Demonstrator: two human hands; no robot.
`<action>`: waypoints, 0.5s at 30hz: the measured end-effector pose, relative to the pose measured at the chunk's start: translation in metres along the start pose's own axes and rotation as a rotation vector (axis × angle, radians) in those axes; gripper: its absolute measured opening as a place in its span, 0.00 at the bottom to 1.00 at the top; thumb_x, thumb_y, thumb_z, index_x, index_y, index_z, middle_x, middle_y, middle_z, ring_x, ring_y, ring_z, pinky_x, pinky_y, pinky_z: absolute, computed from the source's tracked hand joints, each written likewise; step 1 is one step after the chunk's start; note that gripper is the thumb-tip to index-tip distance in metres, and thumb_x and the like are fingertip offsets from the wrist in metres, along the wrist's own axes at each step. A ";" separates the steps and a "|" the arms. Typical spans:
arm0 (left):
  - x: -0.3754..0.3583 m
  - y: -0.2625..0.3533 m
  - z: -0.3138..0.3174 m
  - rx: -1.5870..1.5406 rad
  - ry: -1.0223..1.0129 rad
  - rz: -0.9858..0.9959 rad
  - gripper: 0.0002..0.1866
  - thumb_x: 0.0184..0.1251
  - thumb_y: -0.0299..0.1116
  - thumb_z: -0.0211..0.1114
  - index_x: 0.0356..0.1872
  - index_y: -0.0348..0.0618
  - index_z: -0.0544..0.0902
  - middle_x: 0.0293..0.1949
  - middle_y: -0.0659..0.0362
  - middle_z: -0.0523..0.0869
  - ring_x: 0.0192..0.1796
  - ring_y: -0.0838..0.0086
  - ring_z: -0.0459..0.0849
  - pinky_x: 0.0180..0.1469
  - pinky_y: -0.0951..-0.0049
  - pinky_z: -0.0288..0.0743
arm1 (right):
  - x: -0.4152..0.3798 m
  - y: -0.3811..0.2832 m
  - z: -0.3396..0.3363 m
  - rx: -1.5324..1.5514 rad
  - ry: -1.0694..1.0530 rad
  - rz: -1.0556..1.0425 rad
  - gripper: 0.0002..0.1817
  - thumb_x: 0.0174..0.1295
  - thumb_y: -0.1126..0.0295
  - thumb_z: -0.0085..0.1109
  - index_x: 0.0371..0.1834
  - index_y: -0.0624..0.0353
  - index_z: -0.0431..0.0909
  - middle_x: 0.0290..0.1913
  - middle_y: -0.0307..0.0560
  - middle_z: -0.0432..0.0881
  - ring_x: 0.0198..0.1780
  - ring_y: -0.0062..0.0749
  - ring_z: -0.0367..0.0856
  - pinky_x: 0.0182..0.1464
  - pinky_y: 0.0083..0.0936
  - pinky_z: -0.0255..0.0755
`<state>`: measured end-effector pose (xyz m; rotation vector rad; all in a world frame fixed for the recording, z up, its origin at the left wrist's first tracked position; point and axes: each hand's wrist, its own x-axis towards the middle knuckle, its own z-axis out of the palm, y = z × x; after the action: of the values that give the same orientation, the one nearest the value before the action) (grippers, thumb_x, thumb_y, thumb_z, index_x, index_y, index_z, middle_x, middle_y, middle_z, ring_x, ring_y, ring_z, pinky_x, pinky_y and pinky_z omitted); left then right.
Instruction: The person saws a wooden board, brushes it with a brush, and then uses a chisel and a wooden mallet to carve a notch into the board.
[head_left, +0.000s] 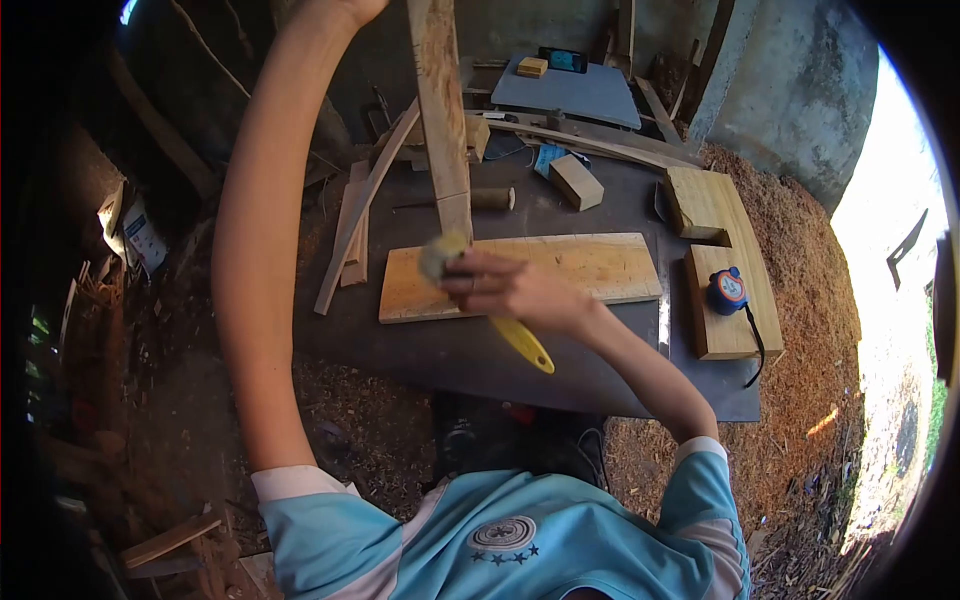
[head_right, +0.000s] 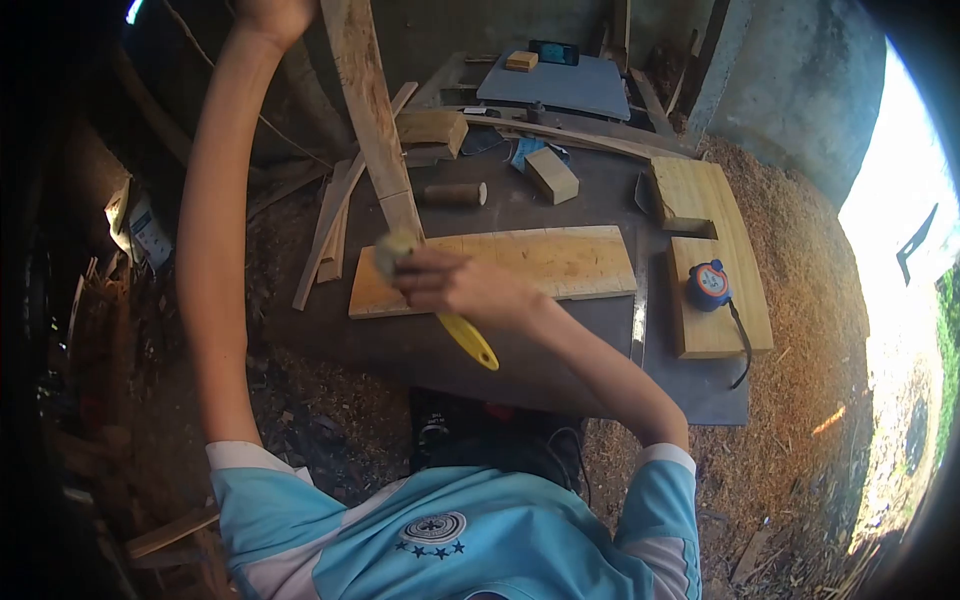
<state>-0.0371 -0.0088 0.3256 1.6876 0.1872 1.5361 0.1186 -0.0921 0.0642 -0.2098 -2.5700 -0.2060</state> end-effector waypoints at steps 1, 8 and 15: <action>0.001 0.002 -0.007 -0.035 0.026 0.026 0.07 0.63 0.39 0.54 0.33 0.51 0.76 0.42 0.59 0.83 0.30 0.75 0.79 0.32 0.75 0.74 | -0.008 -0.011 0.014 0.200 -0.108 0.032 0.08 0.48 0.73 0.59 0.33 0.57 0.80 0.56 0.43 0.75 0.59 0.38 0.72 0.62 0.33 0.67; -0.009 0.020 -0.013 -0.037 0.194 0.165 0.09 0.64 0.45 0.54 0.31 0.54 0.75 0.26 0.63 0.79 0.25 0.77 0.77 0.26 0.77 0.73 | 0.081 0.029 -0.102 0.027 0.628 -0.132 0.05 0.50 0.75 0.62 0.32 0.58 0.80 0.45 0.48 0.82 0.48 0.36 0.80 0.47 0.25 0.77; -0.018 0.011 0.001 0.075 0.158 0.175 0.16 0.66 0.48 0.52 0.43 0.47 0.71 0.28 0.63 0.71 0.29 0.78 0.72 0.33 0.79 0.68 | 0.098 0.021 -0.110 -0.053 0.700 -0.025 0.06 0.50 0.72 0.56 0.32 0.55 0.79 0.48 0.41 0.80 0.55 0.37 0.75 0.53 0.32 0.73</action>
<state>-0.0453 -0.0276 0.3189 1.6771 0.1856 1.8143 0.0970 -0.0823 0.2110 -0.0992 -1.8736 -0.2959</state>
